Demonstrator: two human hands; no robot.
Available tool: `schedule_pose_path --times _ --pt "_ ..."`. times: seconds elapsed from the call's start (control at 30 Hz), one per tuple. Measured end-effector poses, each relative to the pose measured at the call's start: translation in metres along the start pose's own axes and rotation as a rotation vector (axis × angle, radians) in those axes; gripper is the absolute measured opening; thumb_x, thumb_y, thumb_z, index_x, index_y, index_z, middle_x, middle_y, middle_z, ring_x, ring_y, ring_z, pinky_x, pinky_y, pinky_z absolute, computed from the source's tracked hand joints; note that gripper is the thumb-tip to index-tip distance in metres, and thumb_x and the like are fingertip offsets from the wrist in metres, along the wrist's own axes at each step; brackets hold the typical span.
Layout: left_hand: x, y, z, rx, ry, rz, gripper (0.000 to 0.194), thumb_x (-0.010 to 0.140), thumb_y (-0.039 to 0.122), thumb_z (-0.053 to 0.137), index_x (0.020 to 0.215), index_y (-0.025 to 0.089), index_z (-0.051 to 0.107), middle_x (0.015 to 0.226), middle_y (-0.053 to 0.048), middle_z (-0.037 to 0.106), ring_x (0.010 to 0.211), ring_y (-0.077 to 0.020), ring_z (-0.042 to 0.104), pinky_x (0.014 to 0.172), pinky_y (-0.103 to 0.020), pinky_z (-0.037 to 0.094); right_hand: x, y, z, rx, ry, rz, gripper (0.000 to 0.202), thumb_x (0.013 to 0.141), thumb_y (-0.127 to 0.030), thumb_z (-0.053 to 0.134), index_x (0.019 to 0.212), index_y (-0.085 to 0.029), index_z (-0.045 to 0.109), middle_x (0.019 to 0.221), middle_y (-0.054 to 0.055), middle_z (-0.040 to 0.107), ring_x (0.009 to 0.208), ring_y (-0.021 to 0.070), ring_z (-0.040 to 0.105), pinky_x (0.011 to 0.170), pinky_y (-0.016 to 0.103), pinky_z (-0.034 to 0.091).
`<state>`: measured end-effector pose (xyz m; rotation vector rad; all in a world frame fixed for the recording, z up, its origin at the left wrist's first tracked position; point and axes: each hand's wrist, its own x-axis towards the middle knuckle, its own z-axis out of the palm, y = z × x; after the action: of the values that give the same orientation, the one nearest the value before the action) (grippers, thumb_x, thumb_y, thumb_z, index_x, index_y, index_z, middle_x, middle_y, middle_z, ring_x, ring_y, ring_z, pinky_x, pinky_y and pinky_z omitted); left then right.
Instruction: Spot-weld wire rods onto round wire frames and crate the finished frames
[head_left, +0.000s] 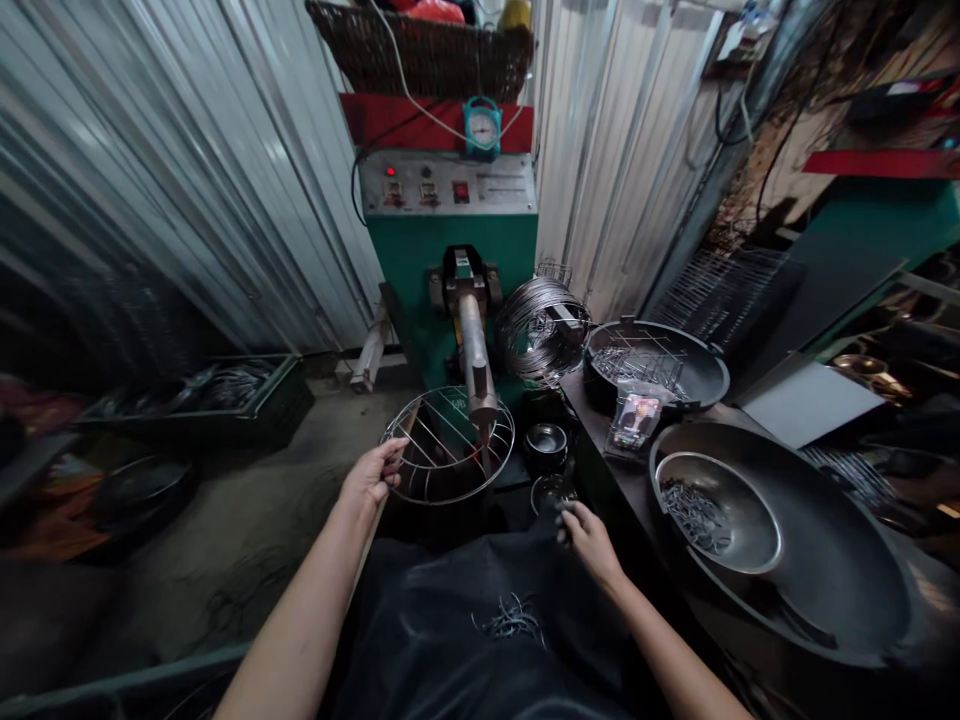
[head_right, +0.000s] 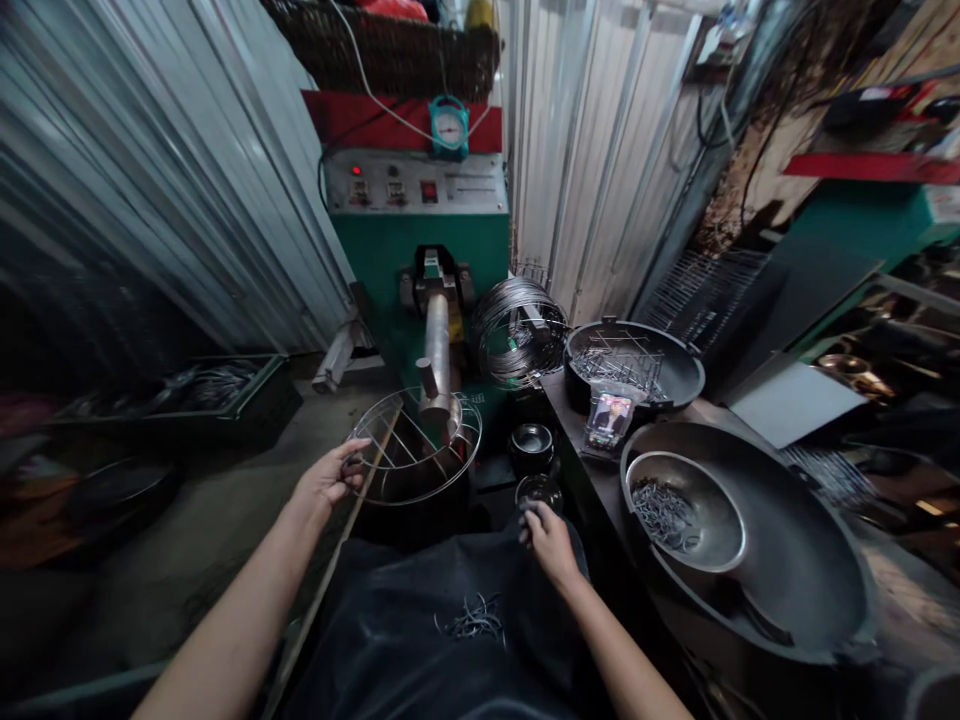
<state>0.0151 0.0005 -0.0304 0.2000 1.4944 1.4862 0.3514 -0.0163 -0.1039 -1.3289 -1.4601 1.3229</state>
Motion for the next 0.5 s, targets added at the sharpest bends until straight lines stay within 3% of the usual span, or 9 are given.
schedule_pose_path --times 0.13,0.27,0.37,0.5 --pt "-0.021 -0.018 -0.001 -0.082 0.061 0.055 0.037 0.043 0.022 0.072 0.058 0.018 0.038 0.045 0.011 0.032 0.034 -0.0015 0.023 0.032 -0.016 0.019 0.009 -0.056 0.05 0.132 -0.128 -0.246 0.026 0.083 -0.039 0.044 0.093 -0.02 0.058 0.078 0.003 0.061 0.064 0.0142 0.059 0.062 0.027 0.047" --pt "-0.036 -0.027 0.009 -0.128 0.078 0.108 0.04 0.041 0.024 0.072 0.06 0.019 0.037 0.047 0.011 0.032 0.035 -0.0016 0.023 0.032 -0.017 0.018 0.022 -0.077 0.087 0.04 -0.242 -0.327 0.019 0.083 -0.031 0.045 0.088 -0.02 0.06 0.072 0.001 0.061 0.056 0.0124 0.057 0.058 0.025 0.046" --pt "-0.041 -0.029 0.015 -0.112 0.088 0.166 0.04 0.042 0.025 0.073 0.064 0.019 0.04 0.049 0.011 0.034 0.036 -0.002 0.026 0.034 -0.017 0.018 0.032 -0.073 0.091 -0.074 -0.23 -0.318 0.016 0.082 -0.025 0.045 0.082 -0.02 0.06 0.065 0.0 0.059 0.05 0.0119 0.055 0.054 0.024 0.044" --pt "-0.042 -0.031 0.02 -0.083 0.088 0.221 0.038 0.044 0.026 0.072 0.069 0.019 0.044 0.051 0.011 0.035 0.037 -0.0018 0.025 0.035 -0.017 0.016 0.037 -0.072 0.084 -0.034 -0.222 -0.265 0.016 0.082 -0.023 0.042 0.082 -0.019 0.058 0.066 0.0 0.059 0.045 0.0112 0.054 0.048 0.023 0.043"
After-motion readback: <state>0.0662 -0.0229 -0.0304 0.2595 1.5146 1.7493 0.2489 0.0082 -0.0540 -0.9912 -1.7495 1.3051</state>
